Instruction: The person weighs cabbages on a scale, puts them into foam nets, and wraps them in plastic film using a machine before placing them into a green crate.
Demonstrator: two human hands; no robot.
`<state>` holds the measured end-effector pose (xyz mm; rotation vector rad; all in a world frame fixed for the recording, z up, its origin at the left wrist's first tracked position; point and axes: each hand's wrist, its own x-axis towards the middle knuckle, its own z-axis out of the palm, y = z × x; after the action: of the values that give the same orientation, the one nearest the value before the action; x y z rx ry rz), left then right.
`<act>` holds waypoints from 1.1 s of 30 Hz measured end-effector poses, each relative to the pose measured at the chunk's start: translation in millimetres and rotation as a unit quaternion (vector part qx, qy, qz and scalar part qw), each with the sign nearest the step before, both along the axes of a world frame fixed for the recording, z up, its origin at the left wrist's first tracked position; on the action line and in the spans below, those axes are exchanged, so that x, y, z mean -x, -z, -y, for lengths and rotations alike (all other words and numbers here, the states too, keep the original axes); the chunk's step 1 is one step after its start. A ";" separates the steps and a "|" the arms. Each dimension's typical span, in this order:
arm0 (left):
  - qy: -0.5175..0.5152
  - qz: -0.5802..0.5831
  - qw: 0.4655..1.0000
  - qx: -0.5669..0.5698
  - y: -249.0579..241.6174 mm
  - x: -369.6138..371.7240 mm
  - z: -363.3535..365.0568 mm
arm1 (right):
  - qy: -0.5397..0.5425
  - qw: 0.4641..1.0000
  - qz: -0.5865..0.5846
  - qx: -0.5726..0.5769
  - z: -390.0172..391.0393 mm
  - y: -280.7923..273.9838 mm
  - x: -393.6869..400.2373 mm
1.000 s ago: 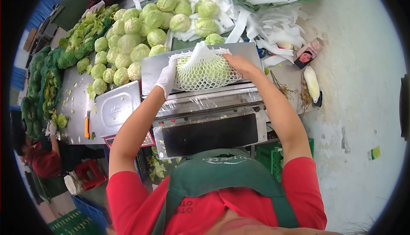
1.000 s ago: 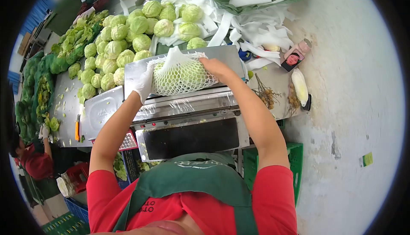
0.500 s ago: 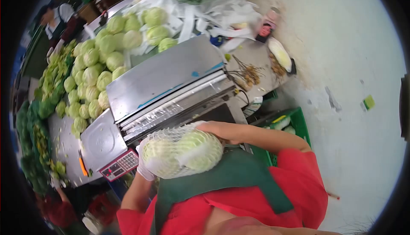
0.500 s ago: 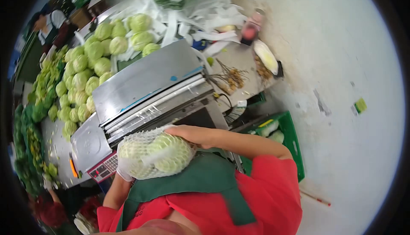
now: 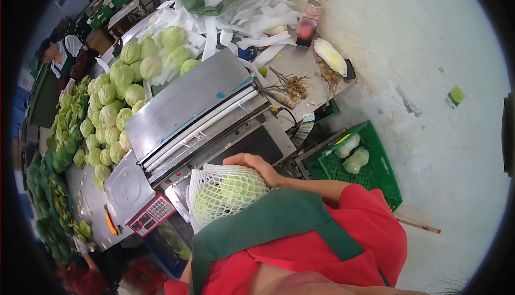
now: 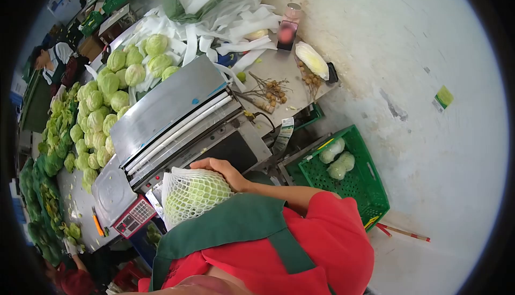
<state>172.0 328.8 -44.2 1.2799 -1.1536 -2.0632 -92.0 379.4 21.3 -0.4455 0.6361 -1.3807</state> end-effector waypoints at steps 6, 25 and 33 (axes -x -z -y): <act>-0.160 -0.098 0.969 0.164 -49.2 54.9 28.3 | 0.141 0.984 0.094 -0.045 39.0 -19.3 10.4; 0.048 0.283 0.827 0.484 -72.9 121.5 276.5 | 0.036 0.775 -0.628 0.068 263.1 2.3 71.3; 0.014 0.198 0.805 0.559 -106.6 147.9 266.5 | -0.159 0.686 -0.710 -0.003 309.2 -24.7 62.9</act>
<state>24.1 62.3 62.4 1.0114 -2.0909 -0.7249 -154.9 70.2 46.0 -1.5867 1.6987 -0.4360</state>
